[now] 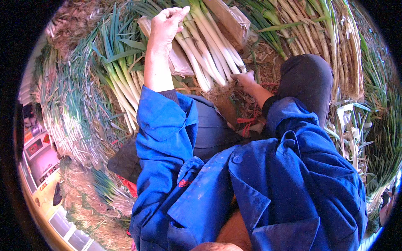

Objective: The person sits on the ground and trims the outer layers and roots of green onions by hand. They handle the onions one at a time, peeling away dry layers and discarding the trimmings onto the surrounding pile.

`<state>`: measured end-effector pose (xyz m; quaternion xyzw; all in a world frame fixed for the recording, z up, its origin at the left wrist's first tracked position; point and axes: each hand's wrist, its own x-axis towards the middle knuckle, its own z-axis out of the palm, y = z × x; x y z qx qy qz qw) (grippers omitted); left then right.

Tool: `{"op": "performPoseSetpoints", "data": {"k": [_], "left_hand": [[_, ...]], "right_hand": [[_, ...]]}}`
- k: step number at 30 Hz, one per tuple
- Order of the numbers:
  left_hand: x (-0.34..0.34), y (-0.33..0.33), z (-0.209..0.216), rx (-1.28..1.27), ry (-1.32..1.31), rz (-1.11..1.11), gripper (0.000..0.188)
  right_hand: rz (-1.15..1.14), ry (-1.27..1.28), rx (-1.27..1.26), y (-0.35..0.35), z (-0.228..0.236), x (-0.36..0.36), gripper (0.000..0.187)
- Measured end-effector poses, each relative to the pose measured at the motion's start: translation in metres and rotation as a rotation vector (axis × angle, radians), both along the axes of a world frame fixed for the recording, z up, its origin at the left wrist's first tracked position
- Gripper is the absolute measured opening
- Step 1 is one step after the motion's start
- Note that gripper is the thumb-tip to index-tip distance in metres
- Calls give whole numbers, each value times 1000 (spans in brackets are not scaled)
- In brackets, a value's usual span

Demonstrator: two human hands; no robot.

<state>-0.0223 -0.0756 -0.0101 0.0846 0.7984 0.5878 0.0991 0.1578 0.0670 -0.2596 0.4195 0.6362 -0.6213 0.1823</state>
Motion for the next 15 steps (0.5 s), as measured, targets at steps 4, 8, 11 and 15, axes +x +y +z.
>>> {"op": "performPoseSetpoints", "data": {"k": [4,8,11,15], "left_hand": [[-7,8,-11,-2,-28,-54,33],[-5,15,-14,-26,-42,-83,37],[-3,21,-9,-54,-26,-106,39],[-1,19,-13,-124,71,-130,39]], "right_hand": [[-305,110,5,12,-55,-4,51],[-165,135,241,26,-38,-9,57],[-67,56,312,29,-40,-10,67],[-1,-118,273,25,-13,-10,83]]}}
